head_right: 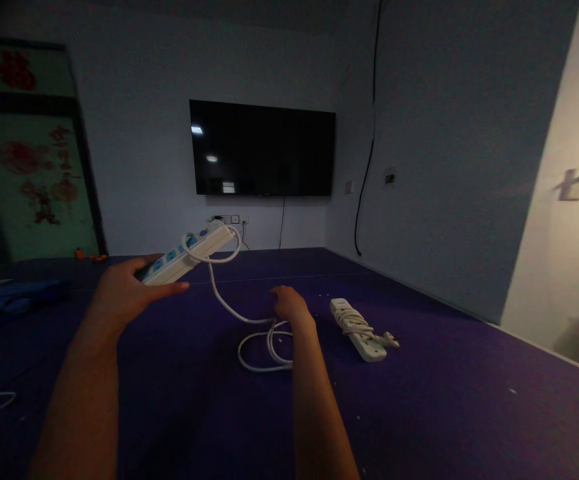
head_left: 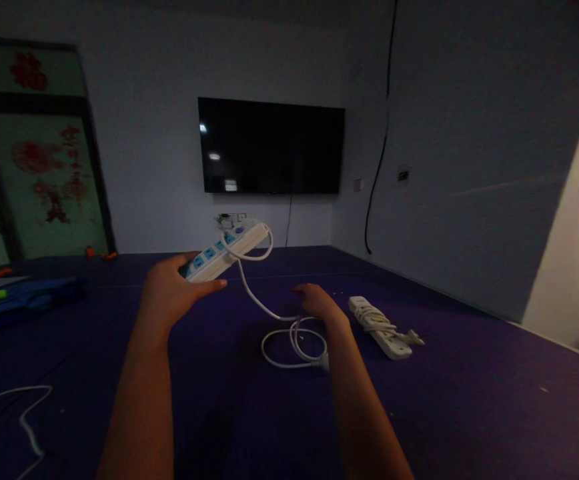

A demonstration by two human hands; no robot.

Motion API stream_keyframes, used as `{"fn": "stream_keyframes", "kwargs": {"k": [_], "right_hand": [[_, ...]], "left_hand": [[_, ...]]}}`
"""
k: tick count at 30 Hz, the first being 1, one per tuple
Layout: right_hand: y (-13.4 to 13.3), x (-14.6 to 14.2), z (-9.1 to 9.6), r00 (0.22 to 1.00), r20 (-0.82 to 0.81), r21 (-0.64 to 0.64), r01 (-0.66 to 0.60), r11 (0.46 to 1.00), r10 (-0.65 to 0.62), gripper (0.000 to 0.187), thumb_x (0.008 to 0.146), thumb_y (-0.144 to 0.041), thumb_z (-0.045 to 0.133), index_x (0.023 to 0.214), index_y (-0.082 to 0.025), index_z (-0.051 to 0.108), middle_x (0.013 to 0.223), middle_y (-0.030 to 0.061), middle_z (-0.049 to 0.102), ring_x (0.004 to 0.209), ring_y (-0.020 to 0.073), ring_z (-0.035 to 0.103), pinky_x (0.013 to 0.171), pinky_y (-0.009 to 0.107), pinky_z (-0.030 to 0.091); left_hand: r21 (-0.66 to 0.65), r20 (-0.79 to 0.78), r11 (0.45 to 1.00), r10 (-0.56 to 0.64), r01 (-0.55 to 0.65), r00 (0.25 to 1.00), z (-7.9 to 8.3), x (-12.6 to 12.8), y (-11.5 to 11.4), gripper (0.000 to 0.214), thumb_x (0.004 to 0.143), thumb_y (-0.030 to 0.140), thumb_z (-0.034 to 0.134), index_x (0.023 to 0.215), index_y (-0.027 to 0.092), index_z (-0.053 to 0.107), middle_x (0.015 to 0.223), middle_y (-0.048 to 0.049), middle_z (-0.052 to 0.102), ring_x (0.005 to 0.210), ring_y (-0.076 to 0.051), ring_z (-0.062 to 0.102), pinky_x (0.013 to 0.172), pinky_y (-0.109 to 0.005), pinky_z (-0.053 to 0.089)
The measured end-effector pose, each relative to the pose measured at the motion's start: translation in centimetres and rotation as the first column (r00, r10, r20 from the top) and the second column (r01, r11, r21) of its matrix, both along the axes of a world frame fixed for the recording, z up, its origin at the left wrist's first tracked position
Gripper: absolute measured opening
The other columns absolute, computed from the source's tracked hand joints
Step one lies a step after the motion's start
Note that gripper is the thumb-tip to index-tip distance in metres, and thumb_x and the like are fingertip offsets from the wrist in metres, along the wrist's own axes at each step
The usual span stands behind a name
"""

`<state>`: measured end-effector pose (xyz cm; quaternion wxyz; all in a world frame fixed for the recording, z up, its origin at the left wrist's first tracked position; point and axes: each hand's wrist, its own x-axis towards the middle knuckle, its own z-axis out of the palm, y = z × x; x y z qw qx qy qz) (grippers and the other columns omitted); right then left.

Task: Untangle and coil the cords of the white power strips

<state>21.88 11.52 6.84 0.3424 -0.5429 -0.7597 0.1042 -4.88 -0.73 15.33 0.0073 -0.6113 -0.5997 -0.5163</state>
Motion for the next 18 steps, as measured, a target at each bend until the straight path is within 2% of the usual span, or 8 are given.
{"fn": "stream_keyframes", "kwargs": {"k": [4,6,8,10,11,12,16,18], "right_hand": [[-1.5,-1.8,2.4,0.911,-0.289,0.073,-0.286,0.956,0.294,0.034,0.085,-0.032,0.047,0.107,-0.013,0.064,0.105,0.0129,0.067,0.1,0.0214,0.061,0.09,0.037,0.043],[-2.8,-2.8,3.1,0.748,-0.442,0.046,-0.532,0.846,0.494,0.043,0.085,-0.043,0.045,0.111,-0.013,0.061,0.099,0.0126,0.069,0.095,0.0199,0.063,0.089,0.037,0.044],[-3.9,-3.6,3.3,0.584,-0.51,-0.014,-0.739,0.673,0.632,0.047,0.08,-0.045,0.055,0.115,-0.013,0.058,0.093,0.0111,0.07,0.089,0.0183,0.065,0.086,0.035,0.046],[-4.4,-4.1,3.1,0.505,-0.513,-0.121,-0.843,0.524,0.694,0.049,0.075,-0.04,0.063,0.115,-0.012,0.057,0.082,0.0086,0.071,0.076,0.0164,0.067,0.076,0.031,0.051],[-4.4,-4.3,2.9,0.512,-0.504,-0.171,-0.849,0.501,0.696,0.046,0.076,-0.037,0.063,0.113,-0.011,0.058,0.073,0.006,0.07,0.066,0.0144,0.066,0.068,0.028,0.052],[-4.2,-4.4,2.6,0.548,-0.484,-0.202,-0.828,0.523,0.682,0.04,0.078,-0.035,0.06,0.11,-0.011,0.06,0.063,0.0026,0.067,0.055,0.012,0.063,0.059,0.024,0.051],[-2.9,-4.0,1.3,0.787,-0.435,0.068,-0.456,0.887,0.438,0.023,0.083,-0.023,0.049,0.083,-0.011,0.068,0.052,-0.0047,0.06,0.046,0.0069,0.055,0.049,0.016,0.047],[-2.3,-3.5,1.1,0.823,-0.454,0.196,-0.281,0.939,0.341,0.025,0.083,-0.021,0.045,0.075,-0.013,0.067,0.06,-0.0028,0.064,0.056,0.0078,0.058,0.053,0.016,0.048]], "left_hand": [[0.015,-0.011,0.997,-0.073,0.073,0.997,0.1,0.9,-0.4,0.068,0.049,0.046,0.076,0.11,0.019,0.062,0.103,-0.0113,0.067,0.089,-0.027,0.063,0.078,-0.038,0.049],[0.025,0.003,0.991,-0.132,0.132,0.991,0.1,1.4,-0.6,0.066,0.049,0.045,0.077,0.108,0.019,0.062,0.103,-0.0102,0.067,0.091,-0.026,0.063,0.081,-0.038,0.049],[0.029,0.027,0.978,-0.206,0.205,0.978,0.1,1.9,-0.7,0.064,0.048,0.042,0.077,0.106,0.019,0.063,0.103,-0.0086,0.067,0.091,-0.025,0.063,0.082,-0.036,0.049],[0.024,0.055,0.96,-0.281,0.28,0.958,0.2,2.4,-0.9,0.062,0.047,0.039,0.078,0.104,0.02,0.064,0.102,-0.0073,0.068,0.092,-0.025,0.063,0.08,-0.035,0.049],[0.015,0.07,0.949,-0.316,0.316,0.946,0.3,2.6,-1.0,0.062,0.047,0.038,0.079,0.104,0.019,0.064,0.102,-0.007,0.068,0.092,-0.025,0.063,0.08,-0.035,0.049],[-0.003,0.085,0.936,-0.35,0.351,0.933,0.4,2.7,-1.1,0.063,0.046,0.036,0.079,0.104,0.019,0.064,0.101,-0.0068,0.068,0.092,-0.025,0.063,0.08,-0.035,0.049],[-0.188,0.076,0.844,-0.497,0.502,0.865,0.5,2.6,-1.5,0.061,0.045,0.033,0.079,0.102,0.019,0.065,0.095,-0.0057,0.07,0.088,-0.024,0.064,0.078,-0.035,0.049],[-0.297,0.015,0.793,-0.553,0.532,0.833,0.2,2.2,-1.7,0.058,0.042,0.031,0.079,0.098,0.023,0.067,0.092,-0.0034,0.07,0.086,-0.023,0.064,0.078,-0.034,0.049]]}}
